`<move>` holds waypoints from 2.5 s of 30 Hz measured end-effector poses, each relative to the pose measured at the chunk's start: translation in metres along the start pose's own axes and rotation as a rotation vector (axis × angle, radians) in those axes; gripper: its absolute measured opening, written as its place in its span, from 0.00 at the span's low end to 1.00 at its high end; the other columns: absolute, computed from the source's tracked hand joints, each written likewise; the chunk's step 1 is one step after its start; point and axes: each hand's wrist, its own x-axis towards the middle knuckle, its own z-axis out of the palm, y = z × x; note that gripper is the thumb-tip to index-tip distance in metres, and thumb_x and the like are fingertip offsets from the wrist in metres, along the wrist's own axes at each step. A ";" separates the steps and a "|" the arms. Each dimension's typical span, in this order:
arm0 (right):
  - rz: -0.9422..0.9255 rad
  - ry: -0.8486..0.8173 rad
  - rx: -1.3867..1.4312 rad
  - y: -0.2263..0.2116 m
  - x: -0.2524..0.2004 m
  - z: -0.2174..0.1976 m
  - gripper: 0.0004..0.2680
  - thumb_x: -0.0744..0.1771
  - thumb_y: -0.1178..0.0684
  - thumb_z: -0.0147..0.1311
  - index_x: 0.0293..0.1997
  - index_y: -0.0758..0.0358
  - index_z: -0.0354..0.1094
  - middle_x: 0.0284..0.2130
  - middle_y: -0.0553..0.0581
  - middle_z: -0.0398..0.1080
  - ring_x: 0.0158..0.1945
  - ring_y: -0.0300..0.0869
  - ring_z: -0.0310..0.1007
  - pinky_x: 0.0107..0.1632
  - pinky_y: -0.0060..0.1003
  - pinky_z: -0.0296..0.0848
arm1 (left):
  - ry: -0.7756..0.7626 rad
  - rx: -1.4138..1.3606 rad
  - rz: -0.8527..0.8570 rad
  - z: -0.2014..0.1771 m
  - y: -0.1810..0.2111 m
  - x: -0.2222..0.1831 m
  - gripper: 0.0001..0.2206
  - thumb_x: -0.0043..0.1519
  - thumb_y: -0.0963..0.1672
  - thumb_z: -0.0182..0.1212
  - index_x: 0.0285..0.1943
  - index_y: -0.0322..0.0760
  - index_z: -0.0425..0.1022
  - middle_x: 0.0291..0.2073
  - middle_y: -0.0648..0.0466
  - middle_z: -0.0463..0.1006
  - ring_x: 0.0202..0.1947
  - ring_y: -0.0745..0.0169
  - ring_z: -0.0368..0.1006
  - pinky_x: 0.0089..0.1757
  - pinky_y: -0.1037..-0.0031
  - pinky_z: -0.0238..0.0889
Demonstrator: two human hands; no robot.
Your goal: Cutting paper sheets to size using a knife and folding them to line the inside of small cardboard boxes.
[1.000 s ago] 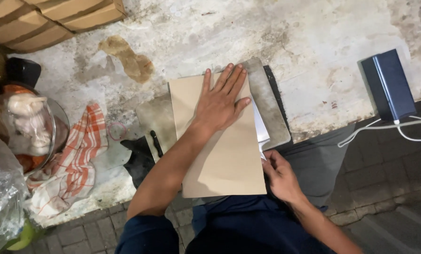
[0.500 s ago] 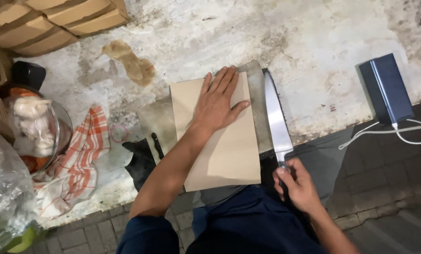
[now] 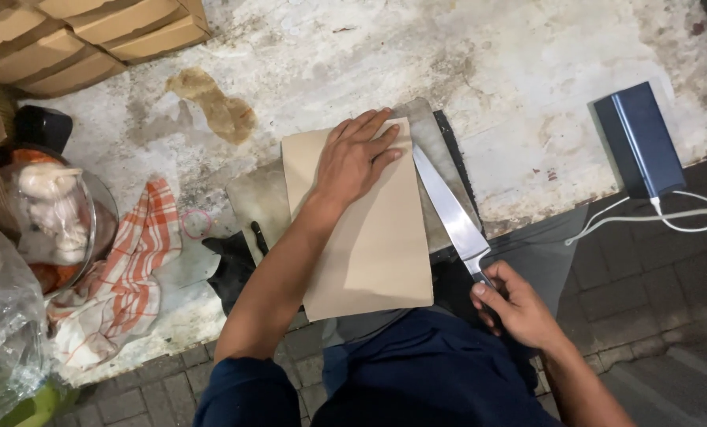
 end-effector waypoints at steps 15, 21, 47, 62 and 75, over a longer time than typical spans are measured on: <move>-0.271 0.436 -0.635 -0.026 0.008 -0.009 0.15 0.68 0.54 0.48 0.58 0.73 0.57 0.32 0.84 0.69 0.37 0.77 0.70 0.31 0.65 0.68 | 0.064 0.064 -0.186 -0.052 -0.020 -0.031 0.27 0.62 0.50 0.64 0.68 0.36 0.66 0.60 0.44 0.71 0.63 0.46 0.64 0.62 0.46 0.44; -0.613 0.756 -1.008 -0.038 0.073 -0.016 0.19 0.66 0.59 0.57 0.65 0.65 0.61 0.48 0.63 0.64 0.54 0.62 0.67 0.49 0.56 0.70 | -0.066 -0.047 -0.233 -0.070 -0.058 -0.032 0.20 0.57 0.43 0.68 0.59 0.42 0.76 0.44 0.51 0.77 0.50 0.47 0.73 0.49 0.57 0.65; -0.759 0.900 -1.210 -0.051 0.145 -0.071 0.19 0.67 0.59 0.53 0.66 0.67 0.64 0.56 0.68 0.66 0.53 0.65 0.64 0.48 0.61 0.64 | 0.889 -0.025 -0.726 -0.050 -0.249 -0.052 0.03 0.45 0.39 0.58 0.24 0.44 0.73 0.23 0.55 0.80 0.28 0.52 0.77 0.35 0.65 0.66; -0.966 0.475 -0.657 -0.087 0.100 0.009 0.21 0.61 0.58 0.64 0.60 0.65 0.63 0.57 0.64 0.63 0.63 0.59 0.62 0.63 0.53 0.63 | 0.906 0.126 -0.152 -0.141 0.031 -0.042 0.05 0.56 0.37 0.59 0.40 0.36 0.73 0.30 0.49 0.76 0.27 0.51 0.77 0.31 0.69 0.72; -1.535 0.384 -0.554 -0.087 0.118 0.077 0.19 0.59 0.40 0.67 0.46 0.61 0.76 0.47 0.61 0.71 0.53 0.56 0.70 0.59 0.55 0.68 | 1.149 -1.603 -0.641 -0.057 0.152 -0.103 0.24 0.54 0.34 0.60 0.61 0.29 0.62 0.44 0.47 0.74 0.39 0.62 0.73 0.41 0.65 0.73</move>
